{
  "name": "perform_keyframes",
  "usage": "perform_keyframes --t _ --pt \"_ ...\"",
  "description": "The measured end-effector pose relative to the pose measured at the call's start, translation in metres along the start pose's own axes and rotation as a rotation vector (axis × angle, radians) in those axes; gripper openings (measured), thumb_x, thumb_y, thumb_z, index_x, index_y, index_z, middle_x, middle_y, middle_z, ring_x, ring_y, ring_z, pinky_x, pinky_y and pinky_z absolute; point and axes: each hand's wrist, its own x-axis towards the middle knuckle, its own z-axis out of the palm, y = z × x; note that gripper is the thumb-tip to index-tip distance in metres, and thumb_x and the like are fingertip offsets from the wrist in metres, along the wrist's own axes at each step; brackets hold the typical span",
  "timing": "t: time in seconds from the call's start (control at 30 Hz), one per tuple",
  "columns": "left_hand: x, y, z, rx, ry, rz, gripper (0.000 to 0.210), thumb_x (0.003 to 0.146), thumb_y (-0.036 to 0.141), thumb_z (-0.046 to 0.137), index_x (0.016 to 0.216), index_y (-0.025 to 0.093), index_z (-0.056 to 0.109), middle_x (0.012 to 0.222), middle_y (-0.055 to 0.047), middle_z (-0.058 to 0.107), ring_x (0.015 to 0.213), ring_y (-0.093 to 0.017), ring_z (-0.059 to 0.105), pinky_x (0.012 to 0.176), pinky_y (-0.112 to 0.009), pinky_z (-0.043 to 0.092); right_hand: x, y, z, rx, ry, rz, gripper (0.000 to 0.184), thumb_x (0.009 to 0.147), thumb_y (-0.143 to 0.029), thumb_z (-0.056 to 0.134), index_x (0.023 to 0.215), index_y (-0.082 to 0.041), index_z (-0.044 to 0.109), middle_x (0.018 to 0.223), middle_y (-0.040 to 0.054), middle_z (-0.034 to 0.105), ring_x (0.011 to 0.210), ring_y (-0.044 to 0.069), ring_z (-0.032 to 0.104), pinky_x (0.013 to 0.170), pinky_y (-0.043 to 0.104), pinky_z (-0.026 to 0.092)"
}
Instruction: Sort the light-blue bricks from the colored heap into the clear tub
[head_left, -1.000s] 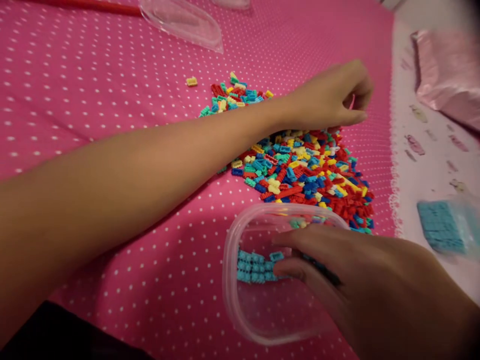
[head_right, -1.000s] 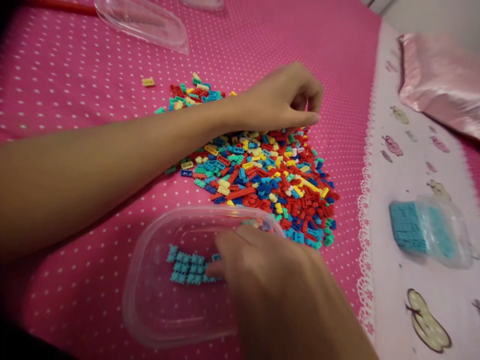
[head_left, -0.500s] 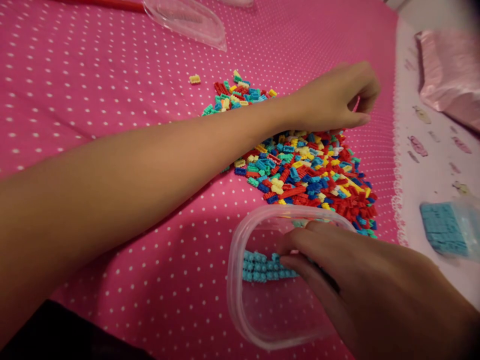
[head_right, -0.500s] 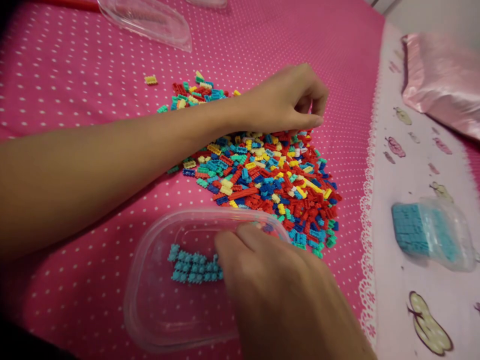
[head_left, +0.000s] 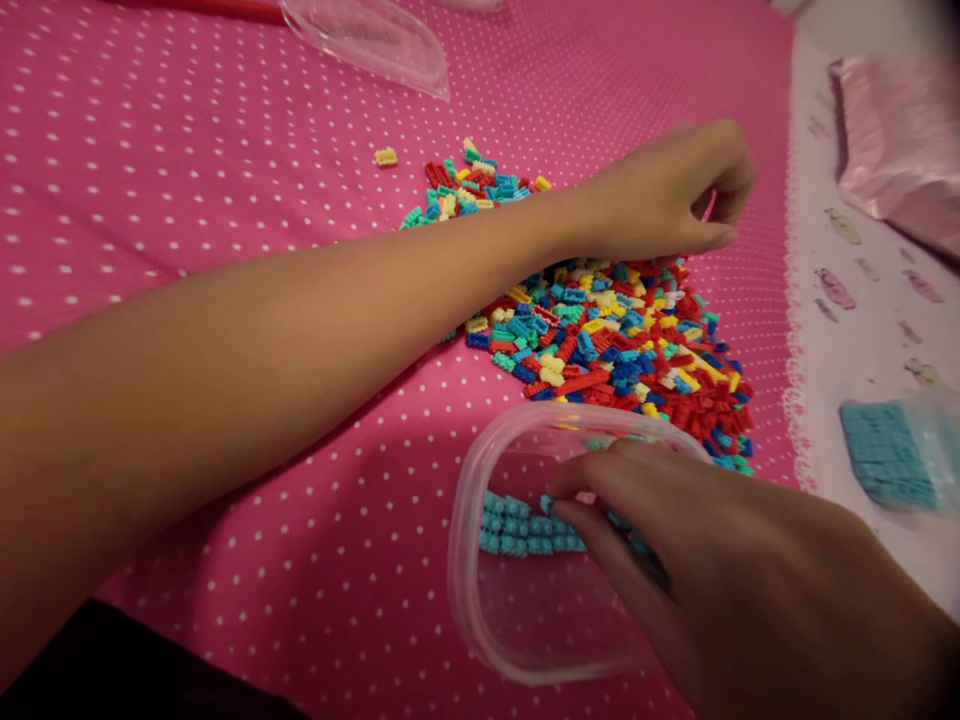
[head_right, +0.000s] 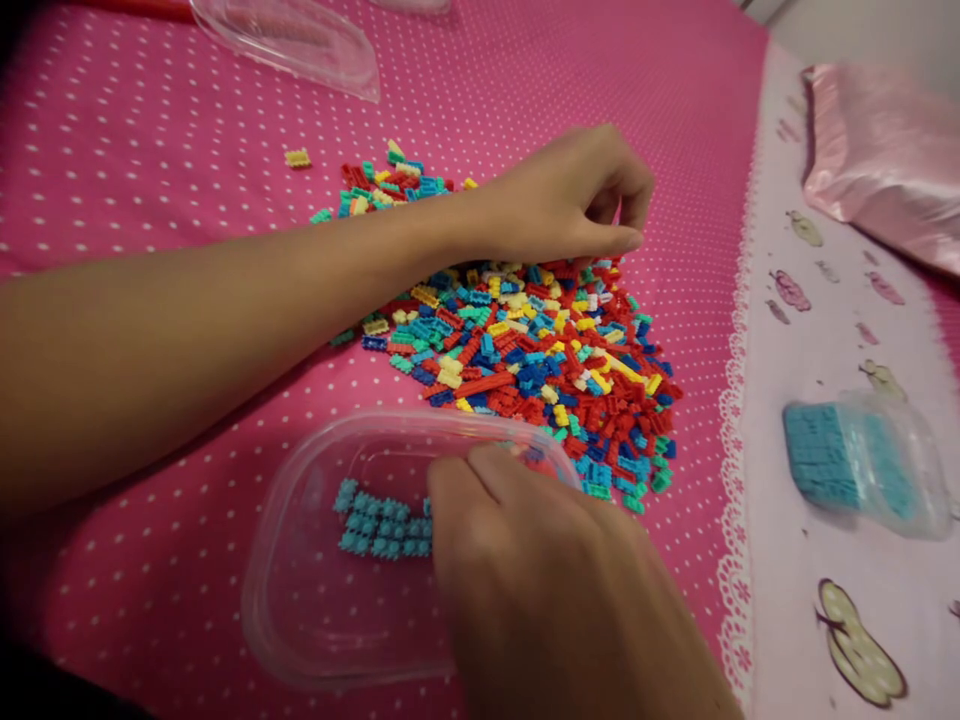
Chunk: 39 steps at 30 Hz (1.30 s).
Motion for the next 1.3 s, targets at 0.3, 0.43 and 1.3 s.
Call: perform_keyframes --t 0.3,0.43,1.3 --pt "0.000 0.000 0.001 -0.010 -0.015 -0.012 0.029 0.093 0.010 0.052 0.110 -0.006 0.070 0.075 0.004 0.060 0.075 -0.005 0.063 0.080 -0.022 0.042 -0.002 -0.006 -0.002 -0.094 0.036 0.062 0.029 0.086 -0.016 0.043 0.080 -0.023 0.071 0.068 0.0001 0.073 0.040 0.017 0.061 0.029 0.034 0.036" --pt "0.001 -0.001 0.002 -0.021 0.015 -0.019 0.028 0.091 0.008 0.056 0.111 -0.005 0.071 0.066 0.007 0.052 0.067 -0.003 0.057 0.077 -0.021 0.040 -0.007 -0.003 -0.004 -0.061 -0.025 0.091 0.018 0.089 -0.022 0.049 0.084 -0.026 0.066 0.066 -0.0034 0.069 0.038 0.016 0.059 0.029 0.034 0.037" --pt "-0.001 -0.001 0.001 -0.065 -0.005 0.014 0.027 0.087 0.004 0.056 0.104 -0.006 0.074 0.060 0.007 0.054 0.060 -0.002 0.055 0.073 -0.021 0.040 -0.004 -0.004 -0.003 -0.009 -0.011 0.133 0.023 0.087 -0.019 0.047 0.079 -0.031 0.065 0.071 -0.0057 0.074 0.039 0.017 0.061 0.026 0.033 0.035"
